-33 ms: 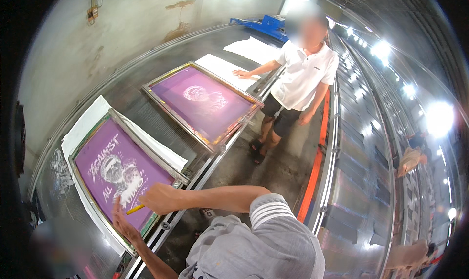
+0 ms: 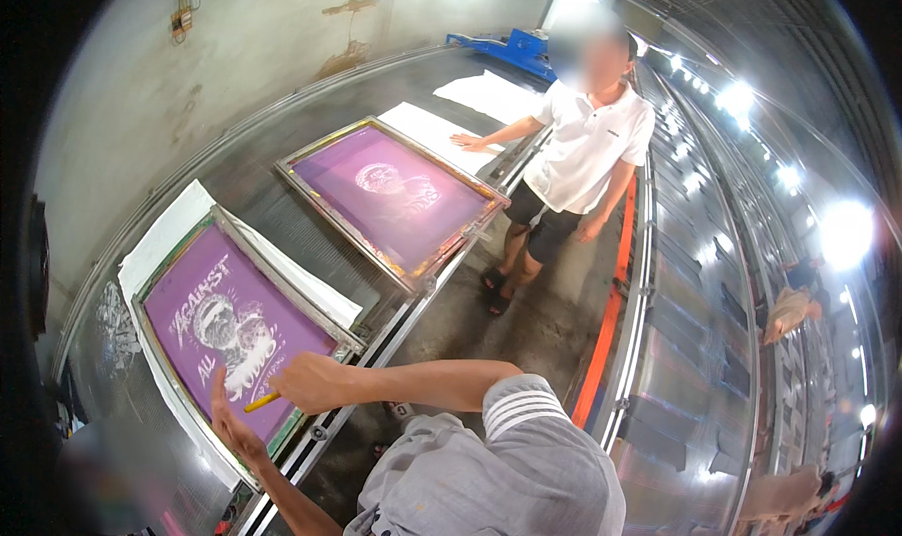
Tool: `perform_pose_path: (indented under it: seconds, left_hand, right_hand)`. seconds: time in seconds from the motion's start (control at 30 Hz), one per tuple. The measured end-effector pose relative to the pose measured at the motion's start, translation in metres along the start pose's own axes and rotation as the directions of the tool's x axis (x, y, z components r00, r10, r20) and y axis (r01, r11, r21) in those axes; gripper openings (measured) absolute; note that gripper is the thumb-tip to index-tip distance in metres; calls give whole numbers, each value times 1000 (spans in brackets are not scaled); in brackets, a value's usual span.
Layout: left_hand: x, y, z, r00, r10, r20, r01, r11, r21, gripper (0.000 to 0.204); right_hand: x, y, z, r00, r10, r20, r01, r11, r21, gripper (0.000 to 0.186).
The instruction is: The person positions a white t-shirt on a printing table, retrieves a purple screen-printing frame, and aligns it over the shirt. They then use a squeegee to apply ink through the screen onto the fabric. The person repeats the alignment and squeegee action for a second shirt.
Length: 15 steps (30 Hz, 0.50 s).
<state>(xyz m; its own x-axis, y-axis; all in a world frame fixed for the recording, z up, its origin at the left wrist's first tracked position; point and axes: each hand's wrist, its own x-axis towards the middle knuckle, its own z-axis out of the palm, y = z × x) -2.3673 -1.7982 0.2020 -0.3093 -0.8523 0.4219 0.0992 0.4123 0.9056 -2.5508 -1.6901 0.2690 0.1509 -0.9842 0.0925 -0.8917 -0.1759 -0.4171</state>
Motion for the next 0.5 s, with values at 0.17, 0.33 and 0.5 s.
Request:
perform_pose_path:
  seconds: [0.17,0.33,0.5]
  left_hand:
    - [32,47,46,929,20,371,-252,768,589,33]
    - [37,39,49,920,-216,328,11,850,527,27]
    - [39,41,41,868,-399,296,245,862,443,27]
  right_hand:
    - [-5,-4,-11,992,82,92,-80,996,-32,27]
    - [0,-2,-20,987,114,110,-124,988,96,22]
    - [9,1,-14,984,80,160,-107,980,167,17]
